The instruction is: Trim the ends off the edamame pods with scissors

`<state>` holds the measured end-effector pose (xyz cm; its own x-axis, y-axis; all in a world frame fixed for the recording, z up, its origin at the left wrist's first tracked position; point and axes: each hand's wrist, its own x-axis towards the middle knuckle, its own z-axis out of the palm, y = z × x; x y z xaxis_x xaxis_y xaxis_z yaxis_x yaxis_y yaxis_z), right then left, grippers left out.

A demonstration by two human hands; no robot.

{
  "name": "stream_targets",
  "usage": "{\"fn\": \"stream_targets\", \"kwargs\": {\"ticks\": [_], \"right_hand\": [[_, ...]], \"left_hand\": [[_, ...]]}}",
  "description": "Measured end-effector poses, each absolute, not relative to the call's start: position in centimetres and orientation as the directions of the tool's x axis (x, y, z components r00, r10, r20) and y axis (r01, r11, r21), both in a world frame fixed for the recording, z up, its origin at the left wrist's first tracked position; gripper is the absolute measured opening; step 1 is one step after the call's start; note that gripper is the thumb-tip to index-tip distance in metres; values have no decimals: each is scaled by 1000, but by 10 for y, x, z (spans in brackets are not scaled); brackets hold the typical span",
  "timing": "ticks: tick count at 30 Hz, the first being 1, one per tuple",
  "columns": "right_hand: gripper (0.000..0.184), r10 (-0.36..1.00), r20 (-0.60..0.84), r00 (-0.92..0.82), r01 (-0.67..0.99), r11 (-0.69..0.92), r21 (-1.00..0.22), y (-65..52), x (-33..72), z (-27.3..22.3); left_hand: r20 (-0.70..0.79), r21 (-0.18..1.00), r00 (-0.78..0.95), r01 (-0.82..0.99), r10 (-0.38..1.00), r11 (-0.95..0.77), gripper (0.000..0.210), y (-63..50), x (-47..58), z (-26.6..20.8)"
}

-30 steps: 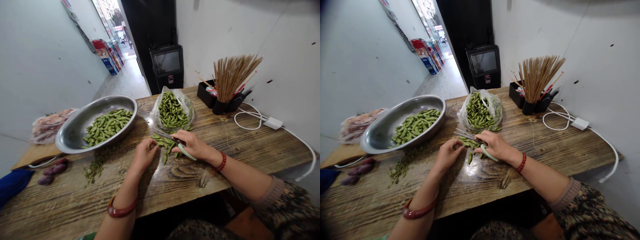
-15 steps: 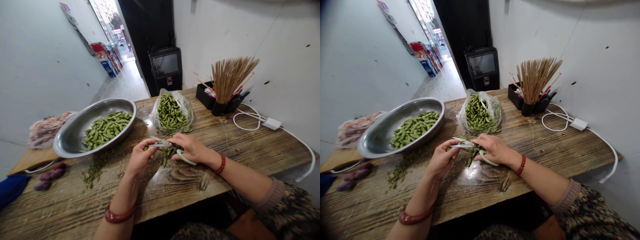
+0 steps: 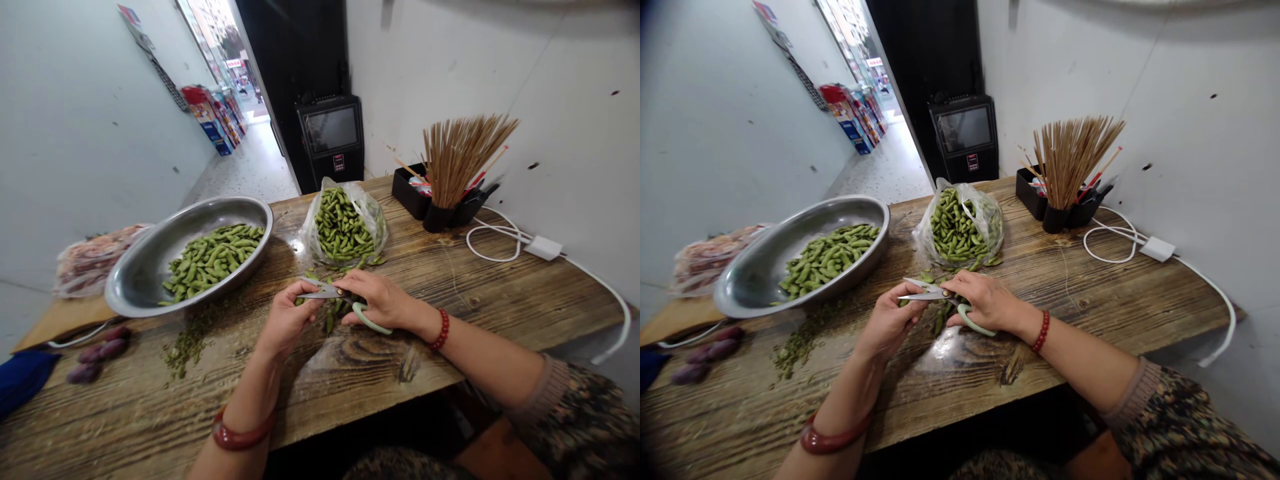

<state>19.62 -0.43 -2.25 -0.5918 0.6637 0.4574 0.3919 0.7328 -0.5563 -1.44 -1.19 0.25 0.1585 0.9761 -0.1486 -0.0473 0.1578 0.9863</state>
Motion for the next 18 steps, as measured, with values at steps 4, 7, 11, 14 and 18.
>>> {"fn": "stream_targets", "kwargs": {"ticks": [4,7,11,14,18], "right_hand": [[64,659,460,-595,391,737,-551,-6,195,-21],[62,655,459,-600,389,740,-549,-6,195,-21],[58,653,468,-595,390,744,-542,-5,195,-23],[55,660,460,-594,413,741,-530,-5,196,-23],[50,669,441,-598,433,733,-524,-5,196,-23]], "left_hand": [[-146,988,165,-31,976,153,22,-12,-14,0],[-155,987,160,-12,975,159,21,-11,-14,-2],[-162,986,146,-10,976,165,21,-11,-14,-2],[-151,988,143,5,978,152,20,-11,-14,-2],[-128,992,130,2,983,129,18,-11,-15,-3]]}}
